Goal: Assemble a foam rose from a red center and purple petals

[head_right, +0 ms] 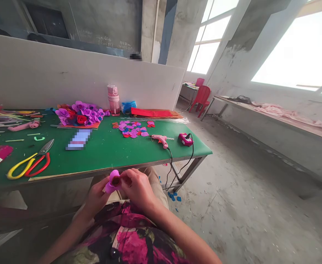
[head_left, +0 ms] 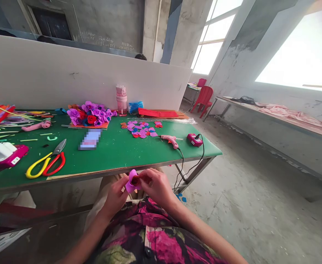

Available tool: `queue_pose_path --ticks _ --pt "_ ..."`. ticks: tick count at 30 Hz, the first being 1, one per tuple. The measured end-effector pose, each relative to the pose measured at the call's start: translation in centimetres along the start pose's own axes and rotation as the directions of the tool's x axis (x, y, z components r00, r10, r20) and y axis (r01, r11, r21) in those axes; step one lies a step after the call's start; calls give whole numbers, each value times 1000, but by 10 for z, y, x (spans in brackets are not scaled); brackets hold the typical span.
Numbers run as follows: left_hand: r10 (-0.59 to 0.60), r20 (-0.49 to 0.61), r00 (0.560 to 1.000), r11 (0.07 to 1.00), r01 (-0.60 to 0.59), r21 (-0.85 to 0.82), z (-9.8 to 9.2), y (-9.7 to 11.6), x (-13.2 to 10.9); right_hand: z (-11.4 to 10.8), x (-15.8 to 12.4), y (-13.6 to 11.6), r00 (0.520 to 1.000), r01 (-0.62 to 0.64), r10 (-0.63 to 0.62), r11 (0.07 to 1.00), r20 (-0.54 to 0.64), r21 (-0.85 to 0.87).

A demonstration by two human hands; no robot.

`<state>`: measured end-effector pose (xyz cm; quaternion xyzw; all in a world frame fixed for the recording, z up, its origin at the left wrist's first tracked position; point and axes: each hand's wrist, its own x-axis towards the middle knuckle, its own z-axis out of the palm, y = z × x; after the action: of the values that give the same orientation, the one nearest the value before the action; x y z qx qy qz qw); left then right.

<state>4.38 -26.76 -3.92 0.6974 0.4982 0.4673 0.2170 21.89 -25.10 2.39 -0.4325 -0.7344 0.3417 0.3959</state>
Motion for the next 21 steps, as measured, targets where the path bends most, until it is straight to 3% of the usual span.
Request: queue_pose_path --ticks 6,8,10,12,14,16,18,21 --pt "26 12 1000 1000 -26 4 -1 -2 0 -6 0 -4 999 -6 9 995 33 -95" --pt "13 18 1000 1000 -12 -9 -1 -2 0 -7 1 -4 998 -40 41 999 37 -27" --pt "-2 28 1000 999 3 -38 0 -4 -2 -7 2 -1 988 -142 130 979 89 145" --pt "-19 36 999 997 22 -77 1 -5 -4 -6 4 4 943 -316 244 871 228 376" --pt "-44 54 998 990 50 -131 3 -6 -5 -6 6 9 877 -474 309 679 368 560" --pt "-69 97 993 977 87 -196 4 -6 -6 -6 7 13 850 -527 335 538 407 658" --pt "-91 143 985 962 124 -244 3 -5 -5 -7 8 15 862 -504 348 512 368 696" --pt "-136 176 975 952 177 -248 -1 -4 -5 -8 9 15 874 -485 335 561 352 671"
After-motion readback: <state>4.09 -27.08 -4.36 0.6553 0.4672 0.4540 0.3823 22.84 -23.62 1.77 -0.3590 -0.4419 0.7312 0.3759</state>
